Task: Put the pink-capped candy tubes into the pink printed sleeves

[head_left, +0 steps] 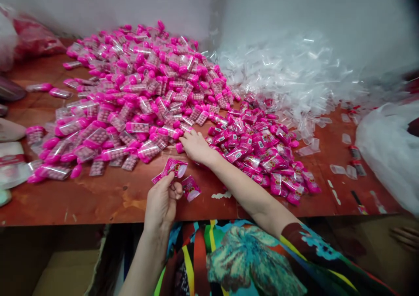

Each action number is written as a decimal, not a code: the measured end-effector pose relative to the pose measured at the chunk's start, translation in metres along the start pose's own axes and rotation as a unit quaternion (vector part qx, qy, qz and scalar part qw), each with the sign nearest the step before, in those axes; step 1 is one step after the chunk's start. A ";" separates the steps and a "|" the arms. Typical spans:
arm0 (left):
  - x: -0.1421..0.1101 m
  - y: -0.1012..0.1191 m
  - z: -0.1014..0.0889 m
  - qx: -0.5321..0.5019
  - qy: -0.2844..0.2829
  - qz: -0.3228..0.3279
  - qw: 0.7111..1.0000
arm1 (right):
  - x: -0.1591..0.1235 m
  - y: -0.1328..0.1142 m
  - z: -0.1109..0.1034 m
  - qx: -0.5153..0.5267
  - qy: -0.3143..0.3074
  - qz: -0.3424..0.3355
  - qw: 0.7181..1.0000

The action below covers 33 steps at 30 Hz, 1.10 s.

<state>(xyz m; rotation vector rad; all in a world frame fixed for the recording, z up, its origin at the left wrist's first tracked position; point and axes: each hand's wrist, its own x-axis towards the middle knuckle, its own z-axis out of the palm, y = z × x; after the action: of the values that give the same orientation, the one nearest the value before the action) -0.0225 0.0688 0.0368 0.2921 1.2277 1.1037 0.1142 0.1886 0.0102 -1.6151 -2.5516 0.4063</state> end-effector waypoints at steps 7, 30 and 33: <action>-0.006 -0.008 0.001 -0.026 0.012 0.010 1.000 | -0.037 -0.001 -0.019 0.214 0.087 0.026 0.973; 0.000 -0.036 0.020 -0.011 -0.058 -0.051 0.997 | -0.142 -0.007 0.018 0.756 0.116 0.153 0.626; 0.000 -0.038 0.025 -0.010 -0.060 -0.058 0.996 | -0.147 -0.013 0.022 0.726 0.108 0.169 0.658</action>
<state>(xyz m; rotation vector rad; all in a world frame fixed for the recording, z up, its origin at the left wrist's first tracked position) 0.0186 0.0588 0.0195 0.2652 1.1120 0.9832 0.1623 0.0475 0.0014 -1.1452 -0.8759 1.5725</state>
